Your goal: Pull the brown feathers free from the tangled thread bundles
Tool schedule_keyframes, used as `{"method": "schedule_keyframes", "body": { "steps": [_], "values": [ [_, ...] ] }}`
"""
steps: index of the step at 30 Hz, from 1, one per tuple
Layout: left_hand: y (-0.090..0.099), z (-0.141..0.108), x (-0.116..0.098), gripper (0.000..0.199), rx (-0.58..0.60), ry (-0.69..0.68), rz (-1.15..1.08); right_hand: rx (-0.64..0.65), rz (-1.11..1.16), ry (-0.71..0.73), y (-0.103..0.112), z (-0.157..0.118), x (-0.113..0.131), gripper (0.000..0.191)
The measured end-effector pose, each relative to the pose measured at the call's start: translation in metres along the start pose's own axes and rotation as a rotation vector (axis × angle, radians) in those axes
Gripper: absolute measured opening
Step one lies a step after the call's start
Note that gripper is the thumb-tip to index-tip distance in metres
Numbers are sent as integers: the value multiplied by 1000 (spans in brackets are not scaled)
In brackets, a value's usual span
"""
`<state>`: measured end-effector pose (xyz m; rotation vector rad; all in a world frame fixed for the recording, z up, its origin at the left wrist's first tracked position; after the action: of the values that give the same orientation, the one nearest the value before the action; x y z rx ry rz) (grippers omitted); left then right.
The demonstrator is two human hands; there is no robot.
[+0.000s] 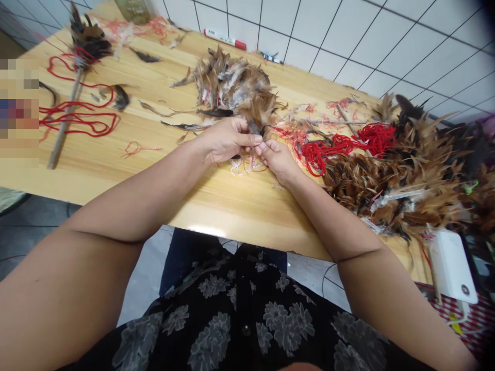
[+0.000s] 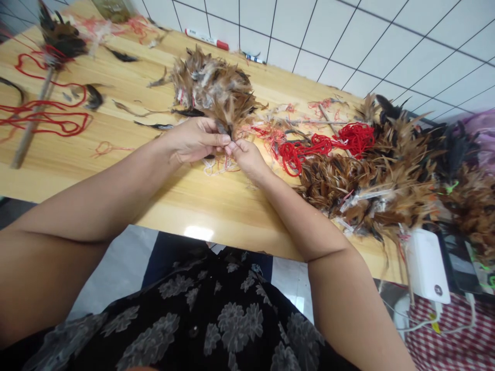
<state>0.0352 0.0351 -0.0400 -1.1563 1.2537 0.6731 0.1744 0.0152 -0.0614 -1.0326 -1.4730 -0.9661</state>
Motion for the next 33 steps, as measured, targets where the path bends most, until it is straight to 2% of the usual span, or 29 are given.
{"method": "schedule_keyframes", "body": {
  "steps": [5, 10, 14, 21, 29, 33],
  "values": [
    [0, 1, -2, 50, -37, 13, -112, 13, 57, 22, 1, -2, 9, 68],
    [-1, -3, -9, 56, -112, 60, -238, -1, 84, 28, 2, -3, 14, 73],
    [-6, -5, -6, 46, -85, 126, -298, -9, 103, 31, 3, -1, 11, 77],
    [-7, -4, -1, 42, -45, 95, -245, -11, 118, 20, 4, -1, 8, 71],
    [8, 1, -6, 45, 11, 9, -153, -110, 88, -4, 6, -9, 19, 64],
    [9, 2, -1, 49, 33, 13, -45, -99, 100, -35, 4, -9, 20, 66]
  ]
}}
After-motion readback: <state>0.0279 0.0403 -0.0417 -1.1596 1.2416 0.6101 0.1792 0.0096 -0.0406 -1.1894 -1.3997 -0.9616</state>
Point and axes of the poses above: each hand's wrist, its own z-axis towards the middle knuckle, its own y-axis out of the back of the hand, x = y × z, the point moved 7 cm from there along z, towards the middle knuckle, and after that the axes turned 6 degrees about -y, right-handed, at the moved point
